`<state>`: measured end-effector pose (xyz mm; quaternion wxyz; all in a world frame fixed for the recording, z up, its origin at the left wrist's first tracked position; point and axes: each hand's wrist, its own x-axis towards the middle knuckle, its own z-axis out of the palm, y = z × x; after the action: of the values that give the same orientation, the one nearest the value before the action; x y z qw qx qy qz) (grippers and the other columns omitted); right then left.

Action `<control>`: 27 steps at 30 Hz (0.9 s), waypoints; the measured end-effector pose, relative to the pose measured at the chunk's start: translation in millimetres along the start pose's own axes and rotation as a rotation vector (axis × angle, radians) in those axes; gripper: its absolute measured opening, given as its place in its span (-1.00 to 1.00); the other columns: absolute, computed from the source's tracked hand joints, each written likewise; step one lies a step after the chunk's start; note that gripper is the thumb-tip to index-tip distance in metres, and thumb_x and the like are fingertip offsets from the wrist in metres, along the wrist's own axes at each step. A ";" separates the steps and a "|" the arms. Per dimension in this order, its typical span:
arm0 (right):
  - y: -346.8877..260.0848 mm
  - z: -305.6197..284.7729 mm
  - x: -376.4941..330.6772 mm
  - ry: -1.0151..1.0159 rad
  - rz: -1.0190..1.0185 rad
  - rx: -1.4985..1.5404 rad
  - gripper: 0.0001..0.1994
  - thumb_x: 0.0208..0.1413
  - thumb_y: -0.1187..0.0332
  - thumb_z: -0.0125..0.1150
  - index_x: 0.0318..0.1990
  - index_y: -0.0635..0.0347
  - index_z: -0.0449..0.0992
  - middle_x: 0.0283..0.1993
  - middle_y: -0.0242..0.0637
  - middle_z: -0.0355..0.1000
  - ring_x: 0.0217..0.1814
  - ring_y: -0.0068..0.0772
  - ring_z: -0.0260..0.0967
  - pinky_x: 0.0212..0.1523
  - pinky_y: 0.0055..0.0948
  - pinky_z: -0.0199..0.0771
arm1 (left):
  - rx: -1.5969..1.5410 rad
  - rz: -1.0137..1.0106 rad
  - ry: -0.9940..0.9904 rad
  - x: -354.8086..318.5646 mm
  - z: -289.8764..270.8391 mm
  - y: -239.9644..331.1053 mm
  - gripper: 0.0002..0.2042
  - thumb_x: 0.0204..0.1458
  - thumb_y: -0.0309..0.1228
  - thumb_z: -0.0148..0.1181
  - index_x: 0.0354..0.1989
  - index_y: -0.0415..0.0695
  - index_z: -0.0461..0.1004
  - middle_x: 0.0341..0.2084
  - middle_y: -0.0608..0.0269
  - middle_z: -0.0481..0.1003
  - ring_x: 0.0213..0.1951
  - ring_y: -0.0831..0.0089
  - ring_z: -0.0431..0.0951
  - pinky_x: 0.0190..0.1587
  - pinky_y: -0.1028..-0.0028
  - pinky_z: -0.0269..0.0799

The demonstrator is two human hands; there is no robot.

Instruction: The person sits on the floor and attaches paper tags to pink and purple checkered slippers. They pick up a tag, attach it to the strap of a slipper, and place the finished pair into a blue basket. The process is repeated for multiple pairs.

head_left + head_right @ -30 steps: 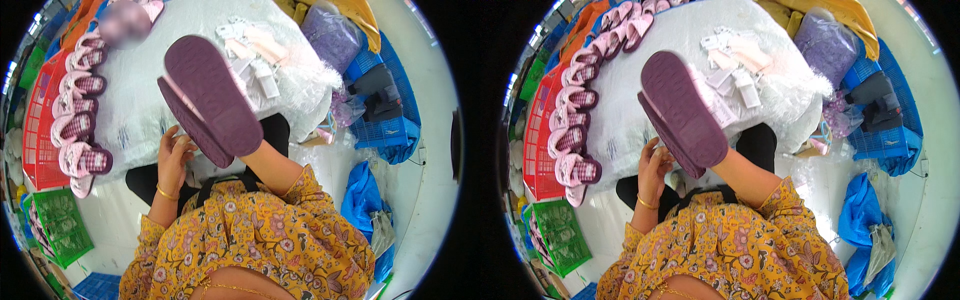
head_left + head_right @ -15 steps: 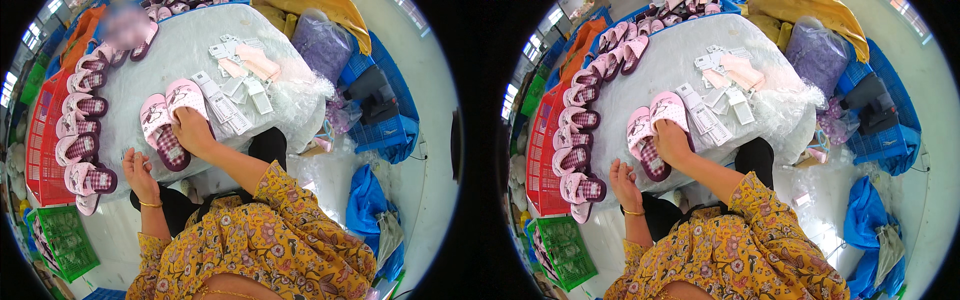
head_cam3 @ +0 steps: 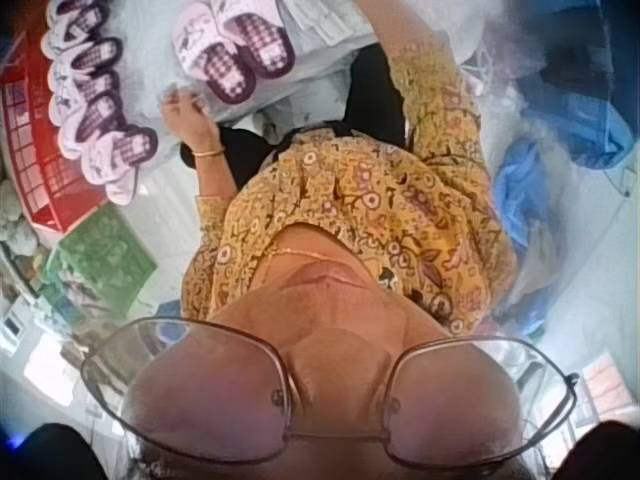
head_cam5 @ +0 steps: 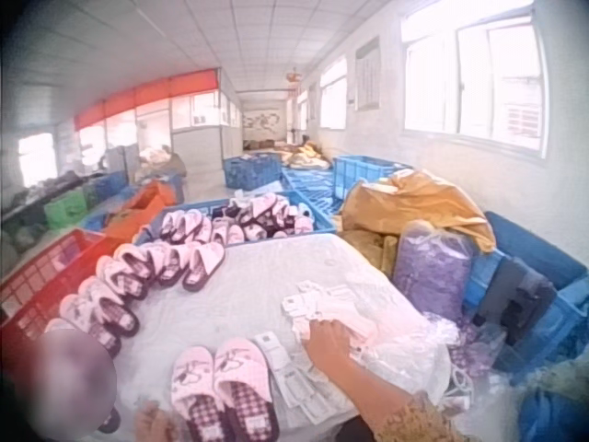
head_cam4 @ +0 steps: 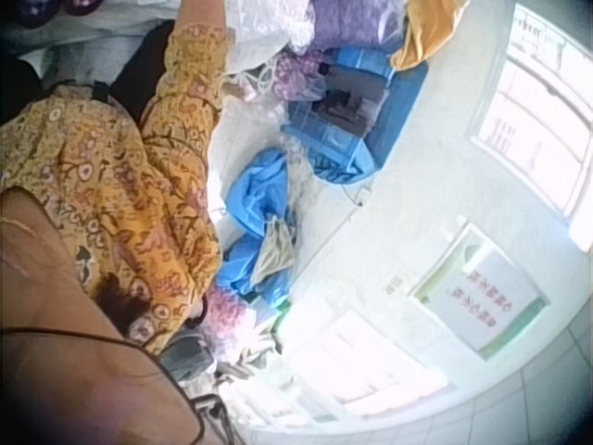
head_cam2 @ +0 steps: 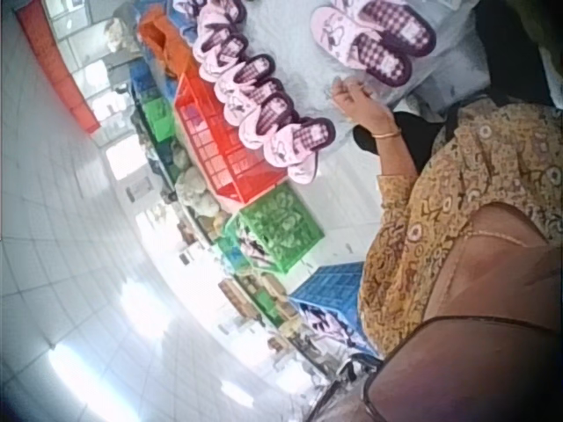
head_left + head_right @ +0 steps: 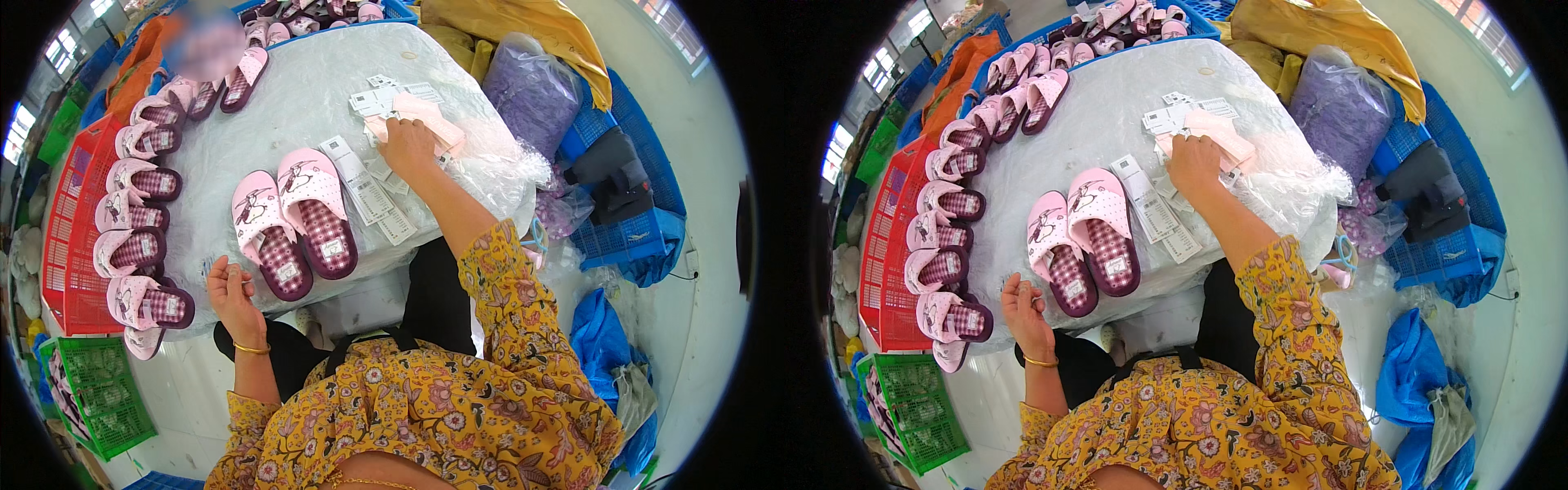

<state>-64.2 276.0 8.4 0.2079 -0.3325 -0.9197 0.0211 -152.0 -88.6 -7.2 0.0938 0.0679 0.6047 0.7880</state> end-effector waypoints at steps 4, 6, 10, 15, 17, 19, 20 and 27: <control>-1.4 -3.3 14.3 -0.189 -0.031 -0.094 -0.82 0.04 0.34 0.16 -0.25 0.22 0.54 -0.31 -0.12 0.55 -0.17 -0.10 0.48 -0.12 -0.13 0.43 | 0.028 -0.004 0.000 -1.4 2.0 3.1 -0.78 0.18 -0.53 0.07 -0.01 -0.23 0.37 -0.34 0.35 0.39 -0.39 0.65 0.39 -0.47 0.67 0.23; -7.0 -7.8 15.9 -0.225 -0.069 -0.132 -0.85 0.06 0.37 0.10 -0.31 0.19 0.57 -0.36 -0.17 0.56 -0.21 -0.15 0.50 -0.13 -0.16 0.41 | 0.035 -0.004 0.008 -2.6 2.5 6.1 -0.78 0.18 -0.53 0.07 -0.01 -0.23 0.37 -0.35 0.35 0.39 -0.39 0.66 0.39 -0.46 0.67 0.23; -1.0 -14.4 11.4 -0.101 -0.137 -0.213 -0.85 0.06 0.39 0.07 -0.40 0.12 0.59 -0.41 -0.25 0.57 -0.26 -0.24 0.51 -0.20 -0.24 0.38 | 0.033 0.020 -0.032 -3.0 9.9 11.8 -0.76 0.18 -0.53 0.07 0.02 -0.23 0.36 -0.33 0.35 0.40 -0.38 0.67 0.38 -0.43 0.68 0.23; 18.6 -51.6 -2.2 0.164 -0.317 -0.192 -0.89 0.04 0.38 0.07 -0.40 0.08 0.54 -0.44 -0.31 0.50 -0.28 -0.28 0.46 -0.22 -0.26 0.34 | -0.007 0.129 -0.278 -13.4 44.7 26.3 -0.75 0.20 -0.52 0.06 0.03 -0.24 0.36 -0.30 0.35 0.40 -0.37 0.67 0.36 -0.38 0.67 0.25; 10.1 -65.8 -22.1 0.358 -0.453 -0.046 -0.92 0.02 0.38 0.07 -0.39 0.06 0.51 -0.45 -0.35 0.44 -0.29 -0.29 0.42 -0.20 -0.28 0.32 | 0.099 0.165 -0.356 -16.8 58.5 30.5 -0.77 0.22 -0.50 0.03 0.03 -0.24 0.37 -0.24 0.32 0.42 -0.29 0.61 0.39 -0.22 0.62 0.32; 0.1 -78.2 -57.2 0.416 -0.673 0.214 -0.92 -0.02 0.37 0.08 -0.35 0.02 0.47 -0.42 -0.39 0.39 -0.26 -0.33 0.37 -0.19 -0.31 0.30 | 0.225 0.200 -0.423 -17.9 84.9 34.9 -0.77 0.24 -0.47 0.02 0.03 -0.24 0.39 -0.20 0.30 0.43 -0.24 0.57 0.41 -0.13 0.59 0.33; -6.6 -93.1 -78.0 0.354 -0.712 0.260 -0.92 -0.05 0.37 0.10 -0.35 0.02 0.47 -0.39 -0.41 0.38 -0.24 -0.36 0.36 -0.19 -0.32 0.31 | 0.337 0.161 -0.513 -11.3 93.4 37.5 -0.76 0.27 -0.38 0.00 0.00 -0.25 0.42 -0.16 0.28 0.46 -0.15 0.53 0.43 -0.01 0.55 0.31; -28.7 -114.7 -159.4 0.314 -0.721 0.492 -0.83 -0.16 0.37 0.21 -0.33 0.01 0.49 -0.23 -0.51 0.42 -0.10 -0.39 0.40 -0.13 -0.42 0.34 | 0.191 -0.696 -1.378 8.6 132.6 24.6 -0.68 0.24 -0.38 0.05 0.10 -0.26 0.41 -0.11 0.23 0.53 -0.10 0.55 0.51 -0.03 0.54 0.41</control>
<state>74.4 143.5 59.5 0.4115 0.0686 -0.9016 0.1141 -132.7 31.9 50.9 0.6844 0.3564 0.4615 0.4377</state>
